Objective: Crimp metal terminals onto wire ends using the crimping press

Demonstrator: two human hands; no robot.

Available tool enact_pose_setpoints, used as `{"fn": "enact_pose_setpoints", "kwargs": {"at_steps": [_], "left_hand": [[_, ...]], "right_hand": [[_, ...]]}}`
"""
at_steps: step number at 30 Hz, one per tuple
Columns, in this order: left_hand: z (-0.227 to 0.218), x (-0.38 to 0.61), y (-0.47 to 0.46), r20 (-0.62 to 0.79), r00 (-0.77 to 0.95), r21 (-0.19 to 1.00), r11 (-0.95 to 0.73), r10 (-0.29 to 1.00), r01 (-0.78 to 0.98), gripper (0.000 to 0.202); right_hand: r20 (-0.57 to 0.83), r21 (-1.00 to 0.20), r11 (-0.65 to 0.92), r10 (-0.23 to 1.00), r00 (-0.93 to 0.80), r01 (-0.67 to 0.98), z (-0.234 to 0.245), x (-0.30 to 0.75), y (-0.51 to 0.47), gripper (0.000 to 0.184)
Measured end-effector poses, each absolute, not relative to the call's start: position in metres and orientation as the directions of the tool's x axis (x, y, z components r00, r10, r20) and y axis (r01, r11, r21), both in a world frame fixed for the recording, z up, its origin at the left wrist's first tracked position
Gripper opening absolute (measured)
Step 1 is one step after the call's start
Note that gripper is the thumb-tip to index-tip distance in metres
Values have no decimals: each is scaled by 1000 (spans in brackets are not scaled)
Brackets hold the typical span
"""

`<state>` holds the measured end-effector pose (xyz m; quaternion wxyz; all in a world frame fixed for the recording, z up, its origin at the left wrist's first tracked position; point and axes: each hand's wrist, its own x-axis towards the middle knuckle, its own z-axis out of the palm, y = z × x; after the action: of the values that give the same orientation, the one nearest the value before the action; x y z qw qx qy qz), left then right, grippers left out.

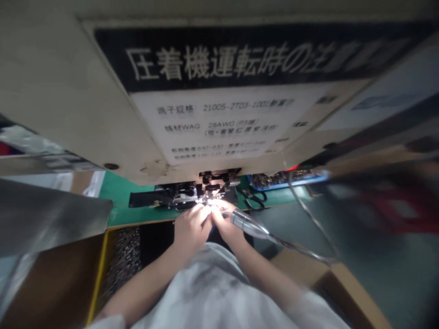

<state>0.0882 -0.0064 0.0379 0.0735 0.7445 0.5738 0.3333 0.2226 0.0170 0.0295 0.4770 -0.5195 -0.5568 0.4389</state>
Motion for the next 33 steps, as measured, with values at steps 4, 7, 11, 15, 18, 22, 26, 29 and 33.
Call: {"fn": "enact_pose_setpoints", "kwargs": {"at_steps": [4, 7, 11, 15, 18, 22, 26, 29, 33], "left_hand": [[36, 88, -4, 415, 110, 488, -323, 903, 811, 15], [37, 88, -4, 399, 104, 504, -312, 911, 806, 15], [39, 87, -5, 340, 114, 532, -291, 933, 796, 17], [37, 85, -6, 311, 135, 528, -289, 941, 798, 17], [36, 85, -5, 281, 134, 557, -276, 950, 784, 16], [38, 85, -4, 204, 134, 641, -236, 970, 730, 16], [40, 85, -4, 186, 105, 710, -208, 977, 673, 16], [37, 85, -5, 211, 89, 705, -214, 973, 676, 17], [33, 87, -7, 283, 76, 625, -244, 956, 741, 16]], "right_hand": [[79, -983, 82, 997, -20, 166, 34, 223, 19, 17], [72, -986, 73, 997, -10, 151, 30, 222, 18, 18], [82, -985, 77, 996, 28, 156, 25, 222, 15, 14], [101, -982, 100, 995, -3, 163, 29, 221, 15, 12], [81, -982, 84, 996, -28, 169, 33, 221, 16, 13], [51, -981, 51, 999, -7, 188, 32, 222, 17, 15], [45, -978, 39, 999, 23, 204, 31, 222, 16, 16], [53, -976, 43, 998, 42, 212, 31, 221, 15, 15], [110, -971, 101, 993, 31, 218, 30, 220, 17, 11]]}}
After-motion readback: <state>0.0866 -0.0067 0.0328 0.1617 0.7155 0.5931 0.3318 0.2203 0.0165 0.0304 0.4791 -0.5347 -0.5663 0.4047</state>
